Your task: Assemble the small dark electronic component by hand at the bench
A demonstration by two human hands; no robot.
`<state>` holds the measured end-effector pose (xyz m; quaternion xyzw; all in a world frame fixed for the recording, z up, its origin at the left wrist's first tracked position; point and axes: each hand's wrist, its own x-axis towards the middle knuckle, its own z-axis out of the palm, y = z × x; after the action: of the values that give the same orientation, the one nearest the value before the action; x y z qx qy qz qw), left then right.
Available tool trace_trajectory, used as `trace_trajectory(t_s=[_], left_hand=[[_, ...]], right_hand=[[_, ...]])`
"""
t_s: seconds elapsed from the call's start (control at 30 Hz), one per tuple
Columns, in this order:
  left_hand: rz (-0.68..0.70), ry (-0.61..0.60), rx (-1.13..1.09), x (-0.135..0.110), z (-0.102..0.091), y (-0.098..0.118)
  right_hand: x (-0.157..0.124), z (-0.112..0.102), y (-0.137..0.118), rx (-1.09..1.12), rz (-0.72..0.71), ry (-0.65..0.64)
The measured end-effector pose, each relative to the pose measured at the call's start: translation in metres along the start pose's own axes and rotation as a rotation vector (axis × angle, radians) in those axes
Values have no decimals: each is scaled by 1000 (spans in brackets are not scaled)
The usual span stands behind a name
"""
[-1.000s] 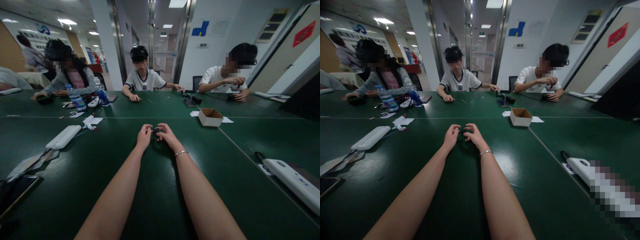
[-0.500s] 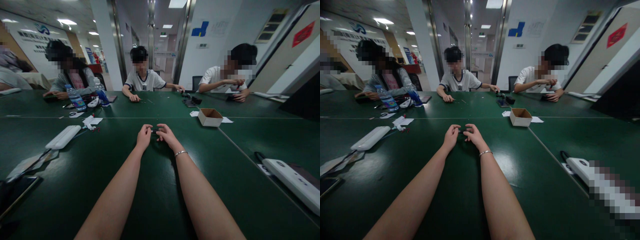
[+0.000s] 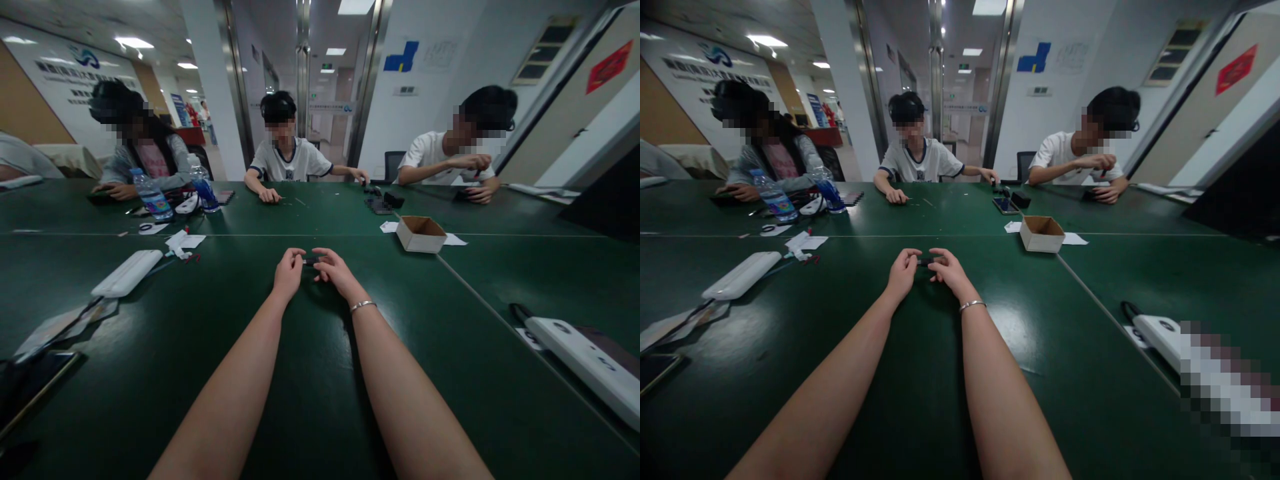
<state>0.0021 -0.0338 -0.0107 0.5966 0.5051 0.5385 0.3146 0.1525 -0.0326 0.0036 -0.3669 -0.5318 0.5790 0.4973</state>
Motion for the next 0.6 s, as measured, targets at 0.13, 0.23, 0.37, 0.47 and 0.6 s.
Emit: trace_trajectory(t_s=[0.13, 0.23, 0.37, 0.47, 0.6], left_hand=[[3, -3, 5, 0, 0, 1], [2, -6, 13, -1, -1, 4], [-6, -13, 16, -2, -1, 4], [-6, 0, 26, -2, -1, 3], [17, 13, 18, -1, 1, 0]], right_hand=[[0, 0, 0, 0, -5, 26], [-1, 0, 0, 4, -23, 22], [-1, 0, -1, -4, 4, 22], [-1, 1, -1, -6, -14, 26], [0, 2, 0, -18, 4, 35]])
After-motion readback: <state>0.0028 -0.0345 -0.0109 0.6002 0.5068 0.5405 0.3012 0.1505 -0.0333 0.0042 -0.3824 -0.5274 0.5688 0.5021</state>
